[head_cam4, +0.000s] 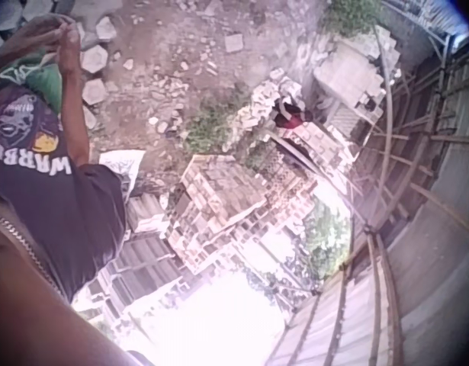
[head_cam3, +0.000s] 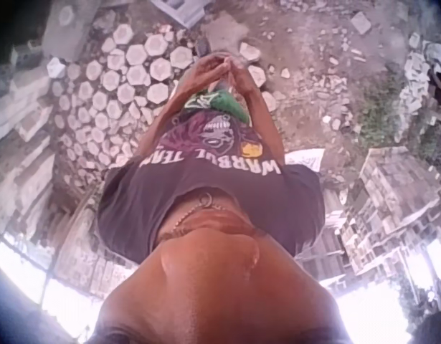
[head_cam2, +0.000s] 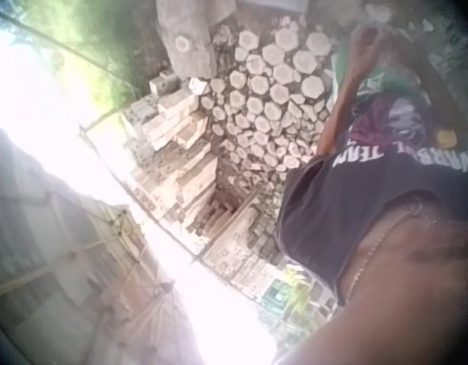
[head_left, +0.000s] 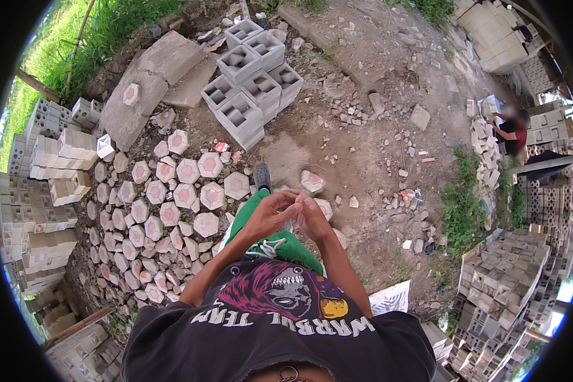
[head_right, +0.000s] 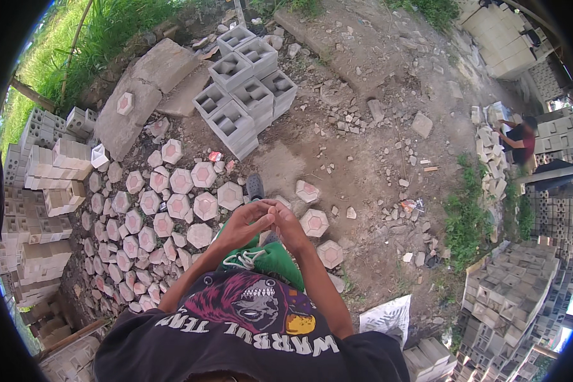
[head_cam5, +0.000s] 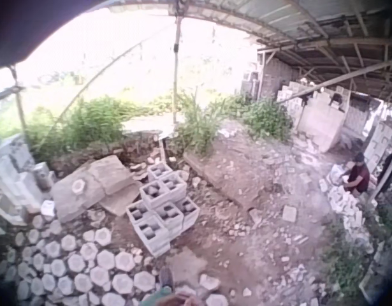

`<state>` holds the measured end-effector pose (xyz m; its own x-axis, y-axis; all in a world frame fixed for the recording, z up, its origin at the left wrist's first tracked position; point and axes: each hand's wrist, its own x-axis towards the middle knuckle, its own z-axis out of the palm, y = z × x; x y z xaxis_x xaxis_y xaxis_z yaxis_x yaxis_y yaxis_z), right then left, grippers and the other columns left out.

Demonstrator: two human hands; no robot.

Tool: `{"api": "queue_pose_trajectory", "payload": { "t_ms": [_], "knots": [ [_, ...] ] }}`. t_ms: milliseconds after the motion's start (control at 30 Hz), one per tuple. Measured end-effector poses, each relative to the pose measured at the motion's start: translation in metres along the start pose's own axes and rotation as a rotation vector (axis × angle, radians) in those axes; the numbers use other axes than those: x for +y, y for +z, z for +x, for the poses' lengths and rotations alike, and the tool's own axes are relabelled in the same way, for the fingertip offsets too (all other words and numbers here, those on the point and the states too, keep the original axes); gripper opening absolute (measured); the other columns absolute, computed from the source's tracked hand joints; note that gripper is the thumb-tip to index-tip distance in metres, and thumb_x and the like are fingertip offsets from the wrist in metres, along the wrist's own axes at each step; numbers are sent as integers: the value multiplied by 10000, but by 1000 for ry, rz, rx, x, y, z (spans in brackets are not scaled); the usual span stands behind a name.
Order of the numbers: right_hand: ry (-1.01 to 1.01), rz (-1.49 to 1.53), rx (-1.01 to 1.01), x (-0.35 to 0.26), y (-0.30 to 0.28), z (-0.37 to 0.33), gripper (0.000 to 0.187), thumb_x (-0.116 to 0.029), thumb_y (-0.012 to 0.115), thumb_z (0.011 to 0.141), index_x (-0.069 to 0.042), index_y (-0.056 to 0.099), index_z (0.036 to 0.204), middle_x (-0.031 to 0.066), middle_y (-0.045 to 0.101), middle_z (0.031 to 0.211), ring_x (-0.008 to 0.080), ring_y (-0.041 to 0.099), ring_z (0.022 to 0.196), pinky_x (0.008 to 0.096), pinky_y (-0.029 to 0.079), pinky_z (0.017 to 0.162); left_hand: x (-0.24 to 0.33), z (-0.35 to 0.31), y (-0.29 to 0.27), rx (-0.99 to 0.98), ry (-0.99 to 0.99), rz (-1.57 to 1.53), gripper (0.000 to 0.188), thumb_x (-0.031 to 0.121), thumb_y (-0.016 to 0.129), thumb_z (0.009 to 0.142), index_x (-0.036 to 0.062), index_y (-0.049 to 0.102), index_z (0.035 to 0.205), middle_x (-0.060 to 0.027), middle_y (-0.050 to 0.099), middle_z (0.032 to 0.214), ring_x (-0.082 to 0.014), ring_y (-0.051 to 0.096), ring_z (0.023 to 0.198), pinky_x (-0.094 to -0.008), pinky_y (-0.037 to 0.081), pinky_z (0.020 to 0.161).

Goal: The person repeatedly picks up hollow concrete blocks from a pile and stacks them onto a growing pile. The task involves walking to the pile, lifting a block, and placing it on top of others.

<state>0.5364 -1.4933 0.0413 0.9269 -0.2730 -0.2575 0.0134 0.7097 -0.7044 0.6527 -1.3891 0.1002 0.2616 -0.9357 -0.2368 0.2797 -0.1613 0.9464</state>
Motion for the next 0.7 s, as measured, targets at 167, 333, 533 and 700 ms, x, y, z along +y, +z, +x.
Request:
{"api": "queue_pose_trajectory", "payload": {
  "t_ms": [167, 333, 533, 700],
  "knots": [
    [-47, -46, 118, -24, -26, 38, 632, -483, 568, 888, 0, 414, 1264, 107, 569, 1138, 195, 575, 1040, 344, 465, 892, 1, 61, -18, -13, -60, -87, 296, 181, 593, 923, -73, 569, 1074, -107, 624, 1034, -159, 612, 931, -311, 520, 837],
    [-111, -75, 235, -52, -58, 103, 648, -505, 581, 871, 4, 437, 1246, 126, 561, 1179, 210, 577, 1049, 357, 474, 879, 9, 145, -51, -83, -66, -143, 309, 196, 599, 921, -84, 582, 1052, -119, 628, 1039, -161, 625, 897, -307, 535, 811],
    [-156, -82, 249, -80, -95, 213, 634, -515, 566, 876, -8, 446, 1237, 126, 559, 1191, 215, 570, 1050, 379, 466, 877, 21, 249, -118, -142, -32, -43, 306, 206, 609, 915, -74, 583, 1037, -134, 630, 1053, -164, 619, 921, -327, 541, 805],
    [-102, -59, 169, -117, -93, 297, 586, -480, 562, 893, -8, 454, 1223, 106, 558, 1186, 183, 573, 1008, 328, 489, 823, 57, 298, -170, 8, -14, -52, 255, 181, 628, 898, -59, 582, 971, -135, 636, 1047, -158, 616, 933, -329, 542, 821]
  ]
}}
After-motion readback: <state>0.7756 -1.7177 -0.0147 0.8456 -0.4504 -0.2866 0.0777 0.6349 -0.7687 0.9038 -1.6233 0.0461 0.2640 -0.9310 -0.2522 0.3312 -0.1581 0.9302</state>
